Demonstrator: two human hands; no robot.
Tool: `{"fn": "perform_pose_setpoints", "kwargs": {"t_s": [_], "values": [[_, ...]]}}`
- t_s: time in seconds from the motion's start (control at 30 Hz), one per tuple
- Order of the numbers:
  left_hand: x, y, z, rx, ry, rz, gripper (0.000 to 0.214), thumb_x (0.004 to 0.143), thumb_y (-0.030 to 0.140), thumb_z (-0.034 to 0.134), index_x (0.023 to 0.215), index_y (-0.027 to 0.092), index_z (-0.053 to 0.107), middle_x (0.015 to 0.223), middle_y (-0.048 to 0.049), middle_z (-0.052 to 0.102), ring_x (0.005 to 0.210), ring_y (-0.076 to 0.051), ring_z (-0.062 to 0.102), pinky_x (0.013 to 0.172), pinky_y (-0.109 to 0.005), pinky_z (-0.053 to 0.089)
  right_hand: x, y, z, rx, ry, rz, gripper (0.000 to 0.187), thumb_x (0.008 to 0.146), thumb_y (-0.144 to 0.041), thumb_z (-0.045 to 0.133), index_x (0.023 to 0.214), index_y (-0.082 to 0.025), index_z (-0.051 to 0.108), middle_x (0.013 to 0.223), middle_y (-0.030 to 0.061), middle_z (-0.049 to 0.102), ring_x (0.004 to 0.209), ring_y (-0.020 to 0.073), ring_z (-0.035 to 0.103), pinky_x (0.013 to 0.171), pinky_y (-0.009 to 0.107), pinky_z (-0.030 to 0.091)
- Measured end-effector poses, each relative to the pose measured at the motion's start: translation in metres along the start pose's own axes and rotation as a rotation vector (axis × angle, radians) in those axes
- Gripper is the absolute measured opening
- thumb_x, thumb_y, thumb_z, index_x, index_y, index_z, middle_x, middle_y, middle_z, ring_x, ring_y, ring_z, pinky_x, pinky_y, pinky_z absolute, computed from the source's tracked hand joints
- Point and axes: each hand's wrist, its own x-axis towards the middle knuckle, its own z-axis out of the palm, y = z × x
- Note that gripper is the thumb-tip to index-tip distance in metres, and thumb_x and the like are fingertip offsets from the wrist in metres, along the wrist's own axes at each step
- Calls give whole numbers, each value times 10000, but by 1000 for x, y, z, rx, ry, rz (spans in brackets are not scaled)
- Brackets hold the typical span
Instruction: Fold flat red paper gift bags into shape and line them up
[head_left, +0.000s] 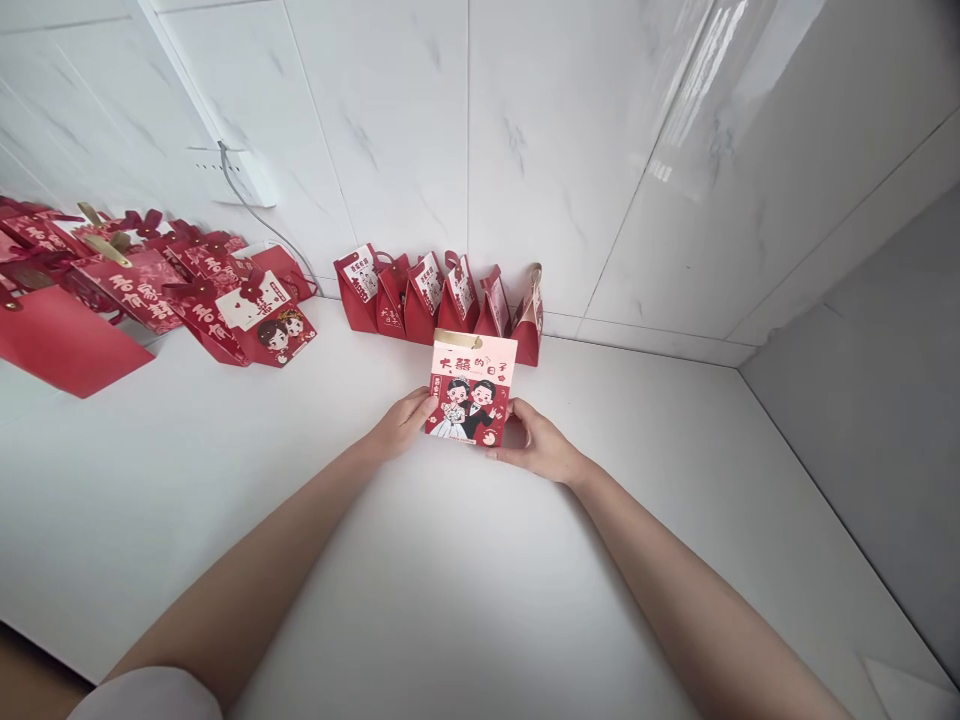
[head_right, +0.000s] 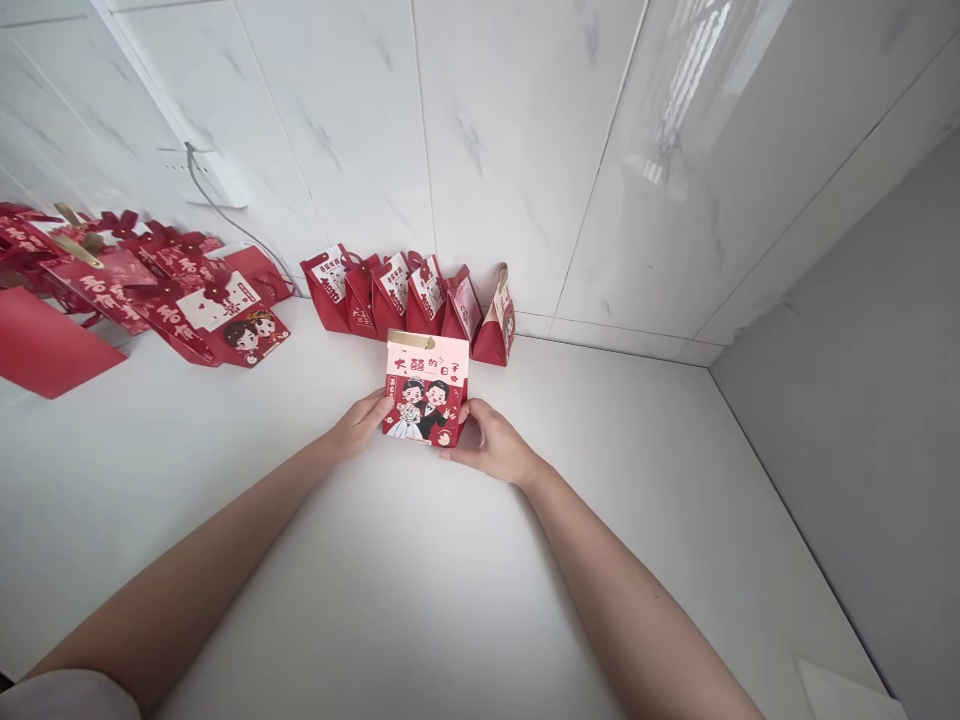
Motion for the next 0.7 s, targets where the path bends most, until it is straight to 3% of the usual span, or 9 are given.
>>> {"fn": "perform_pose_setpoints", "kwargs": {"t_s": [0.07, 0.17, 0.33, 0.53, 0.7], "values": [[0, -1, -1, -39, 23, -53, 584, 949, 600, 380, 1263, 161, 603, 1259, -114, 651, 1145, -285, 616, 1017, -408, 486, 0, -1, 0, -20, -21, -31, 509, 705, -432, 829, 1087, -237, 554, 1183, 56, 636, 1068, 258, 596, 969, 433, 479], [0, -2, -4, -90, 7, -104, 594, 910, 643, 434, 1216, 174, 631, 1235, -100, 674, 1130, -295, 633, 989, -402, 507, 1, -2, 0, -5, -5, -12, 397, 798, -435, 742, 1091, -250, 549, 1153, 48, 651, 1028, 245, 607, 937, 428, 495], [0, -3, -7, -124, -116, -40, 562, 873, 599, 547, 1244, 185, 632, 1283, -106, 652, 1158, -311, 627, 982, -407, 515, 1, -1, 1, -18, 12, 49, 369, 823, -416, 700, 1117, -255, 548, 1120, 42, 666, 991, 244, 618, 912, 430, 511], [0, -1, -9, -139, -193, -19, 550, 858, 532, 598, 1267, 163, 593, 1300, -123, 636, 1181, -339, 609, 984, -446, 515, 1, 1, 0, 3, -6, 23, 357, 833, -372, 694, 1130, -240, 548, 1144, 55, 661, 1015, 245, 623, 920, 422, 507], [-5, 7, -6, 86, -122, 44, 902, 692, 422, 800, 1458, 209, 374, 1455, -131, 503, 1324, -350, 488, 1094, -465, 423, 0, 2, 0, 22, -3, 64, 340, 839, -405, 684, 1100, -238, 542, 1144, 49, 659, 995, 232, 629, 891, 402, 516]]}}
